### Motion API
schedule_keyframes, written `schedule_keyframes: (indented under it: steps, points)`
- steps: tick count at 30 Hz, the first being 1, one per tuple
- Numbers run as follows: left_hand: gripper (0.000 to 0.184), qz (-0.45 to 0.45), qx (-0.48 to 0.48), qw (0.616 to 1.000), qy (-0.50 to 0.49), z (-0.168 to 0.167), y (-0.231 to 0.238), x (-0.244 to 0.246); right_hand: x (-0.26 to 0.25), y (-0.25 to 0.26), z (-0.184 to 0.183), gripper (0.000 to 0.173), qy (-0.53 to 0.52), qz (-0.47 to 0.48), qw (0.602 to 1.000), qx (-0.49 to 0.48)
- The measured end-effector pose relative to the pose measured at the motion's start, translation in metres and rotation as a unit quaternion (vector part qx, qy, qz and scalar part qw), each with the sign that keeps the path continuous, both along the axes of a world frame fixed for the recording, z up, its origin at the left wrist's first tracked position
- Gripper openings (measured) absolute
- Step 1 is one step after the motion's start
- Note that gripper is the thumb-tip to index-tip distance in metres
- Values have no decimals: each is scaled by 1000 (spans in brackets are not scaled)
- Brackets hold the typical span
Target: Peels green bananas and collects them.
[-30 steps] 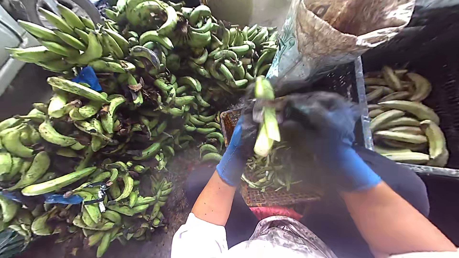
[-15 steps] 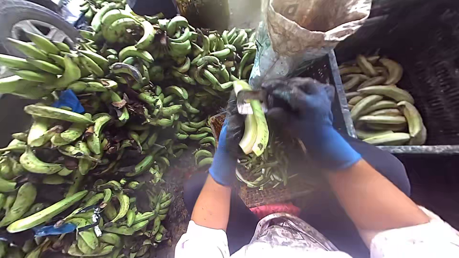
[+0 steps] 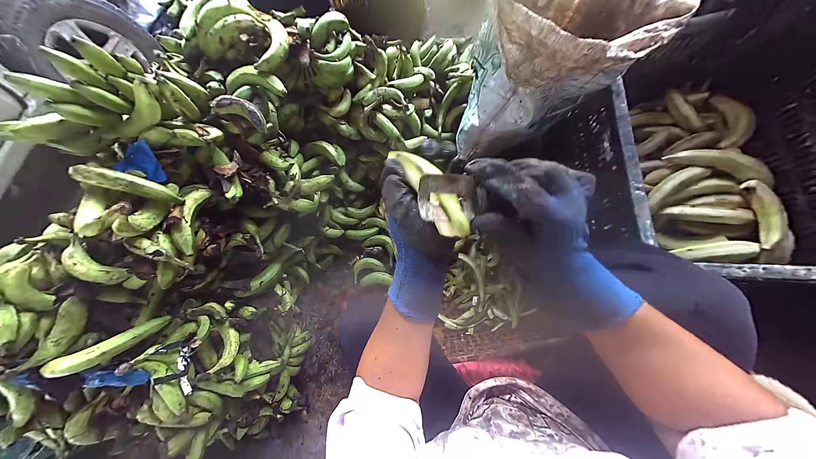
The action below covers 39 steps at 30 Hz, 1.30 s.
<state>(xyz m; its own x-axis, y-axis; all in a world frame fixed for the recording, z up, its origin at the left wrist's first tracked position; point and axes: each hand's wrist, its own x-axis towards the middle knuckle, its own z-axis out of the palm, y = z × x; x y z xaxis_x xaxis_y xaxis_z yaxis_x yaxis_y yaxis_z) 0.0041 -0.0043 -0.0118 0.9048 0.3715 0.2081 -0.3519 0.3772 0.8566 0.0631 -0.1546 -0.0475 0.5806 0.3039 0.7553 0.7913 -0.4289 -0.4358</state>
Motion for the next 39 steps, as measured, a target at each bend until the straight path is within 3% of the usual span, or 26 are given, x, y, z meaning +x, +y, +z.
schedule_keyframes:
  steps: [2, 6, 9, 11, 13, 16, 18, 21, 23, 25, 28, 31, 33, 36, 39]
  points:
    - [37, -13, 57, 998, 31, -2, 6, 1, 6, -5, 0, 49, 3, -1, 1000, 4]
    - [27, -57, 68, 994, 62, -9, 12, 1, 12, -9, -7, 46, -11, -4, 1000, 6]
    - [36, -105, 220, 960, 134, -6, 12, -13, 40, -17, 3, 53, 193, -27, 980, -41]
    - [42, -116, 212, 958, 154, -11, 14, -14, 57, -20, 8, 56, 333, -90, 935, -87]
    - [39, -114, 95, 977, 153, -14, 21, -7, 48, -19, 2, 61, 264, -118, 952, -96]
    - [49, -84, -57, 987, 121, -9, 30, -9, 11, -11, -10, 48, 0, -31, 998, -58]
    - [52, -71, -105, 985, 116, -7, 28, -11, -1, -3, -8, 45, -63, 7, 996, -58]
    - [32, -91, -46, 993, 52, -16, 16, -1, 8, 3, 3, 46, 126, 32, 991, -25]
    - [32, -108, -8, 989, 98, -15, 11, 1, 26, 3, 1, 50, 292, 27, 955, 35]
    - [34, -129, -30, 982, 138, -19, 14, 2, 36, 0, 0, 47, 378, 9, 924, 54]
    - [33, -145, -18, 974, 176, -21, 20, -6, 35, -7, -2, 54, 343, -30, 939, -3]
    - [42, -153, 108, 964, 187, -16, 19, -3, 50, -18, -11, 54, 378, -82, 922, -19]
    - [44, -138, 122, 970, 157, -23, 23, 6, 55, -25, -12, 53, 367, -95, 925, -2]
    - [39, -65, 77, 982, 159, -23, 32, -1, 36, -27, -7, 57, 194, -21, 981, -23]
    - [37, -15, 204, 965, 163, -18, 44, -4, 21, -25, -2, 55, 81, 32, 992, -95]
